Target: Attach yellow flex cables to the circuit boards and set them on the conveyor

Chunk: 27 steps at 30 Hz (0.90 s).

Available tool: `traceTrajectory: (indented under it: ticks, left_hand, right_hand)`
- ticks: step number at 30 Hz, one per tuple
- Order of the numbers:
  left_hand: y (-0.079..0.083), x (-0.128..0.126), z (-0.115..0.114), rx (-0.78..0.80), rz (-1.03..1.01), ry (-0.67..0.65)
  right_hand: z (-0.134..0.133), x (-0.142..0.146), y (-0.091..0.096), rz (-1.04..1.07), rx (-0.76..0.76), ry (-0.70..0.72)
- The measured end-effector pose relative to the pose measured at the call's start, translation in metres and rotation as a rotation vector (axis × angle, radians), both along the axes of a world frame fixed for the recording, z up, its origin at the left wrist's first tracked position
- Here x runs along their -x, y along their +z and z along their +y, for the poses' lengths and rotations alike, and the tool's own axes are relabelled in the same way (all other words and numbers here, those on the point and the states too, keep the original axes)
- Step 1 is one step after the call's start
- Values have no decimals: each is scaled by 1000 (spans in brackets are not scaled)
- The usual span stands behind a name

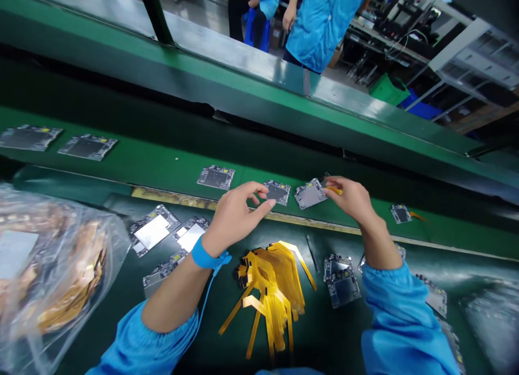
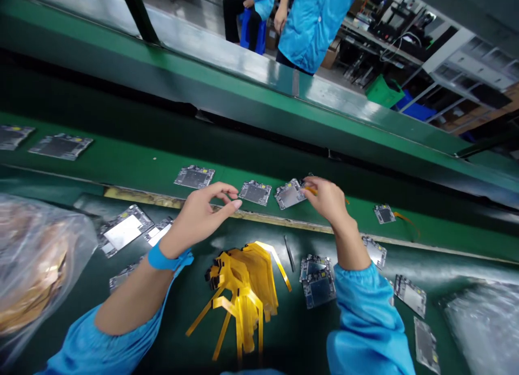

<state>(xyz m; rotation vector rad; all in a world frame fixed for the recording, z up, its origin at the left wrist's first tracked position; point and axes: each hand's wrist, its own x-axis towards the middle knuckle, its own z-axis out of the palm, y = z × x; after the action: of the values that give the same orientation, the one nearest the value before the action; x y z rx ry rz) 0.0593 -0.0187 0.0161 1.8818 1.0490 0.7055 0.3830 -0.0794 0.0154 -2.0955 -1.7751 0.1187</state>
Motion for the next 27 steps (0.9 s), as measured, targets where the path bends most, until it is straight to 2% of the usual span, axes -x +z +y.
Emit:
traceTrajectory:
  ticks: [3, 8, 11, 13, 17, 20, 24, 27]
  left_hand:
    - [-1, 2, 2, -24, -13, 15]
    - [1, 4, 3, -9, -25, 24]
    - [4, 5, 3, -12, -28, 5]
    - [6, 5, 2, -21, -30, -7]
    - [5, 5, 2, -54, -17, -28]
    - [1, 4, 2, -111, 33, -63]
    - [-3, 2, 0, -209, 120, -232]
    - [-3, -2, -2, -162, 169, -399]
  right_hand:
    - [14, 10, -1, -117, 28, 11]
    - [33, 55, -39, -151, 199, 187]
    - [42, 65, -59, -101, 233, 159]
    - [44, 65, -65, -61, 222, 120]
    - [34, 68, -63, -6, 187, 75]
    - [16, 81, -55, 71, 138, 109]
    - [-10, 103, -38, 247, -50, 237]
    - [-26, 117, -24, 386, -143, 297]
